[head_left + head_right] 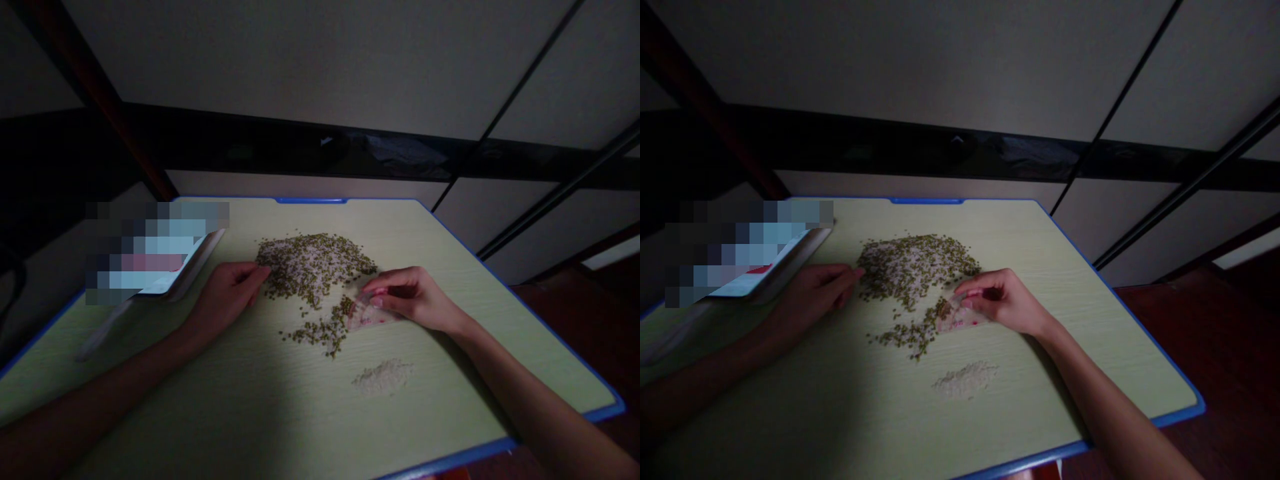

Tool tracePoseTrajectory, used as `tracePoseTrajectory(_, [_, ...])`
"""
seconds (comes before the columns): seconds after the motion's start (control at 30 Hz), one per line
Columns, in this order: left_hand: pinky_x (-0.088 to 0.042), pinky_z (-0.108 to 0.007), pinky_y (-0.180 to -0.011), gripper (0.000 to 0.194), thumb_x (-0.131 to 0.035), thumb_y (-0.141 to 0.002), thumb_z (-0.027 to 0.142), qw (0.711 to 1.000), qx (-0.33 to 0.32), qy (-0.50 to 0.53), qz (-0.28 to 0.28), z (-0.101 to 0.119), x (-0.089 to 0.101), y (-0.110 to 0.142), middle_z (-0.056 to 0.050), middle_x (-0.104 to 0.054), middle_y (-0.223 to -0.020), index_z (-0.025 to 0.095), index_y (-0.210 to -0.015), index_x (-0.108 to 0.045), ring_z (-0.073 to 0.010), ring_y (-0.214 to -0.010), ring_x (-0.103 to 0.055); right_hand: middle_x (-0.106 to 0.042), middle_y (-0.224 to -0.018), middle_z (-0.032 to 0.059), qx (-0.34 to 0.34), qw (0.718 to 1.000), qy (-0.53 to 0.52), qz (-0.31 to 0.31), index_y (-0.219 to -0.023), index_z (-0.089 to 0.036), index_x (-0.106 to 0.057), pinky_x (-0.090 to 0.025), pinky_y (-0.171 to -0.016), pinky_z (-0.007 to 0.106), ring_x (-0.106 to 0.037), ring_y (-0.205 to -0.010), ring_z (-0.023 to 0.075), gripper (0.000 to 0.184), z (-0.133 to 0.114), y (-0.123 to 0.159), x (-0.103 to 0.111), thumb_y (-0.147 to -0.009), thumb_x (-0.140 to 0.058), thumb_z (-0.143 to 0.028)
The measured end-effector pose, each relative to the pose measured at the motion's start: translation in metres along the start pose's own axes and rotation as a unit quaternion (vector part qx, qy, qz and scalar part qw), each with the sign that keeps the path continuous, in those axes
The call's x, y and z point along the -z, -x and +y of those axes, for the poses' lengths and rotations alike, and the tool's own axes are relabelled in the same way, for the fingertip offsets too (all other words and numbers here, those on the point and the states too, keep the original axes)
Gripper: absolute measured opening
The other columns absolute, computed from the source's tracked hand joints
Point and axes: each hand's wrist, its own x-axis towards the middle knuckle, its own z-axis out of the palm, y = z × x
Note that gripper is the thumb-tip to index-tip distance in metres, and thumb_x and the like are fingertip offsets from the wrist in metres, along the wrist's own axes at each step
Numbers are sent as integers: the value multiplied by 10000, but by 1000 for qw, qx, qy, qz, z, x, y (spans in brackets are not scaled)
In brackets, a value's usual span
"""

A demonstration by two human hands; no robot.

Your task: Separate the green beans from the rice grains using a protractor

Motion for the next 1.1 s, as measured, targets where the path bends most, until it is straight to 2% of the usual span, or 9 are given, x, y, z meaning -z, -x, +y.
tracePoseTrajectory(0.2, [-274,-237,-422,394,-461,-705,410,1000,-2,-2,3,1,0,0,68,-356,-336,209,-373,-392,-85,-363,-354,-640,-630,9,3,1000,8,-9,-822,-168,-729,-378,-428,198,-498,-497,76,143,2,2,1,-694,-668,-151])
tracePoseTrajectory(0.5, [-277,-239,-419,398,-458,-711,414,1000,-2,1,1,-1,0,-2,69,-359,-335,210,-374,-396,-85,-358,-354,-678,-676,27,20,999,17,-33,-812,-160,-731,-428,-497,211,-558,-558,96,134,1,0,-8,-693,-670,-164])
tracePoseTrajectory(0.83, [-274,-238,-413,391,-464,-699,396,1000,-2,4,2,1,-1,-1,66,-355,-330,213,-363,-386,-88,-358,-354,-669,-648,19,-7,1000,5,-6,-799,-149,-736,-378,-456,198,-513,-514,76,138,2,0,-6,-672,-681,-161])
tracePoseTrajectory(1.1, [-285,-239,-424,390,-464,-705,397,1000,-4,7,-2,1,-1,-1,67,-360,-329,212,-368,-391,-88,-359,-359,-675,-661,26,-46,999,-15,19,-798,-151,-734,-384,-475,205,-523,-524,82,160,3,0,-2,-643,-695,-159])
